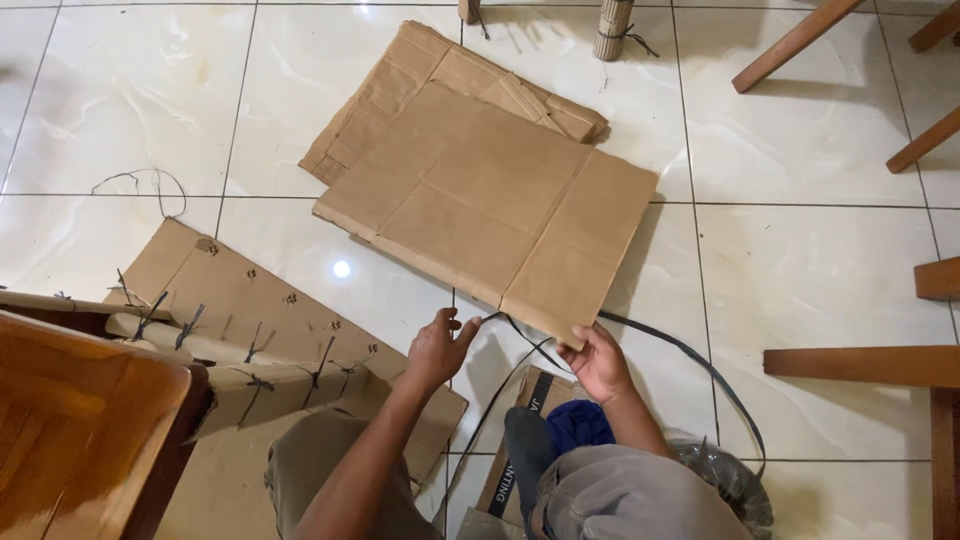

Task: Wrapping a wooden chair with cardboard and securing it with plastic ties for shipping.

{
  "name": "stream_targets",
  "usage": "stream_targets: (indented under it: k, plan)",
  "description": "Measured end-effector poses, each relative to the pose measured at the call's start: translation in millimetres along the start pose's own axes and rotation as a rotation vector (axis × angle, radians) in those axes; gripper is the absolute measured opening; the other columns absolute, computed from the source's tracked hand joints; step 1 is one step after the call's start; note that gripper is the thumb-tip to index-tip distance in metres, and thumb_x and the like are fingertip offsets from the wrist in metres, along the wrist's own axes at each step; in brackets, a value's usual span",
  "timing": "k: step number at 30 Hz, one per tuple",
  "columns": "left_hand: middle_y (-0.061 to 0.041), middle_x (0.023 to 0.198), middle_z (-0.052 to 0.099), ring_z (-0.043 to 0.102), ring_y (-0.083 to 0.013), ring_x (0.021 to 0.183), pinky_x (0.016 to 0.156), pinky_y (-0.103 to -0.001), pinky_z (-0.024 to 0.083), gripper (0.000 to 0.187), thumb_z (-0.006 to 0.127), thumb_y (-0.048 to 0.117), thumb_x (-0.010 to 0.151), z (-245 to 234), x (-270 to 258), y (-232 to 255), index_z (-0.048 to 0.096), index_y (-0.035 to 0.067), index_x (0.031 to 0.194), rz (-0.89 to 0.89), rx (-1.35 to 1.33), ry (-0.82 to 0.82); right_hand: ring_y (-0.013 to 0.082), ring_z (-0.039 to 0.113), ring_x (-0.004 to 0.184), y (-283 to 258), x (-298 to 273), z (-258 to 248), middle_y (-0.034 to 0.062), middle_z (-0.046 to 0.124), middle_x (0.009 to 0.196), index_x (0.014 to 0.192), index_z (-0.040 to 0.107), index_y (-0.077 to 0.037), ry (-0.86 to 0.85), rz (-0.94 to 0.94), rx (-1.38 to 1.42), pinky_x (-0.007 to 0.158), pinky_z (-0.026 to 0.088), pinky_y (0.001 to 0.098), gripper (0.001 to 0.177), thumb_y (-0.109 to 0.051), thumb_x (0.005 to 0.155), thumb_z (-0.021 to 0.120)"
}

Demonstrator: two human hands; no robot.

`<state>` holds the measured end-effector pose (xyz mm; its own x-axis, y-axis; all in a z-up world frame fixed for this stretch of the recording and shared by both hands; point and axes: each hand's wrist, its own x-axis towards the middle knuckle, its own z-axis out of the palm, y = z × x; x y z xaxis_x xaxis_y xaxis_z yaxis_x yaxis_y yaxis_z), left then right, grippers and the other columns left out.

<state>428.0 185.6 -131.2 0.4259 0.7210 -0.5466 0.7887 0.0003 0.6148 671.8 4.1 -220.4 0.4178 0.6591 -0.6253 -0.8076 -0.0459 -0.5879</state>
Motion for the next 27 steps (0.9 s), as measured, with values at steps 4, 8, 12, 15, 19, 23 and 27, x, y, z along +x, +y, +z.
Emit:
stream_targets:
  k: [4, 8, 12, 15, 19, 23, 27]
  plan:
    - [-0.018, 0.136, 0.067, 0.06, -0.0366, 0.132, 0.109, -0.051, 0.047, 0.094, 0.053, 0.081, 0.092, 5, -6, 9, 0.049, 0.006, 0.149, -0.111, -0.239, -0.033, 0.026, 0.073, 0.08, 33, -46, -23, 0.0131, 0.072, 0.108, 0.122, 0.065, -0.01, -0.046, 0.034, 0.076, 0.079, 0.066, 0.036, 0.033, -0.01, 0.089, 0.065]
    - [-0.02, 0.108, 0.054, 0.063, -0.0308, 0.103, 0.097, -0.045, 0.056, 0.058, 0.071, 0.035, 0.093, -6, -29, 39, 0.055, -0.014, 0.118, -0.099, -1.032, 0.089, 0.0271, 0.067, 0.092, 48, -64, -55, 0.015, 0.065, 0.12, 0.136, 0.056, -0.007, -0.305, 0.137, 0.084, 0.083, 0.06, 0.0396, 0.041, -0.005, 0.096, 0.057]
    - [-0.01, 0.094, 0.068, 0.071, -0.0212, 0.083, 0.082, -0.045, 0.062, 0.036, 0.077, 0.018, 0.09, 16, -17, 21, 0.065, -0.003, 0.116, -0.029, -1.147, 0.148, 0.0364, 0.075, 0.099, 68, -57, -80, 0.0178, 0.073, 0.124, 0.133, 0.064, -0.013, -0.232, 0.225, 0.018, 0.084, 0.064, 0.0462, 0.04, 0.002, 0.096, 0.057]
    - [-0.011, 0.096, 0.071, 0.072, -0.0214, 0.084, 0.079, -0.042, 0.063, 0.035, 0.075, 0.021, 0.093, 34, -4, 3, 0.063, -0.001, 0.118, -0.017, -1.133, 0.129, 0.033, 0.076, 0.099, 66, -70, -73, 0.0146, 0.074, 0.124, 0.132, 0.063, -0.016, -0.215, 0.198, 0.004, 0.087, 0.064, 0.0451, 0.04, 0.003, 0.097, 0.058]
    - [-0.02, 0.107, 0.069, 0.072, -0.0294, 0.092, 0.086, -0.054, 0.061, 0.049, 0.07, 0.026, 0.096, 44, -13, 8, 0.053, -0.004, 0.132, 0.023, -1.045, -0.011, 0.0325, 0.076, 0.099, 73, -66, -83, 0.0136, 0.074, 0.123, 0.128, 0.065, -0.017, -0.185, 0.091, 0.02, 0.087, 0.065, 0.0457, 0.037, 0.003, 0.097, 0.061]
    - [-0.018, 0.122, 0.072, 0.072, -0.0291, 0.107, 0.091, -0.045, 0.057, 0.067, 0.076, 0.032, 0.09, 60, -20, 12, 0.05, 0.002, 0.144, 0.128, -0.742, -0.194, 0.0276, 0.075, 0.1, 89, -42, -113, 0.0094, 0.073, 0.123, 0.126, 0.06, -0.019, -0.033, -0.078, 0.039, 0.088, 0.065, 0.0425, 0.035, -0.002, 0.096, 0.066]
    - [-0.015, 0.129, 0.072, 0.068, -0.0347, 0.12, 0.097, -0.046, 0.057, 0.059, 0.07, 0.036, 0.095, 57, -44, 28, 0.058, 0.008, 0.144, 0.293, -0.391, -0.288, 0.0267, 0.073, 0.105, 74, -39, -116, 0.0073, 0.071, 0.124, 0.123, 0.059, -0.018, 0.081, -0.148, 0.088, 0.092, 0.064, 0.0431, 0.031, -0.004, 0.096, 0.069]
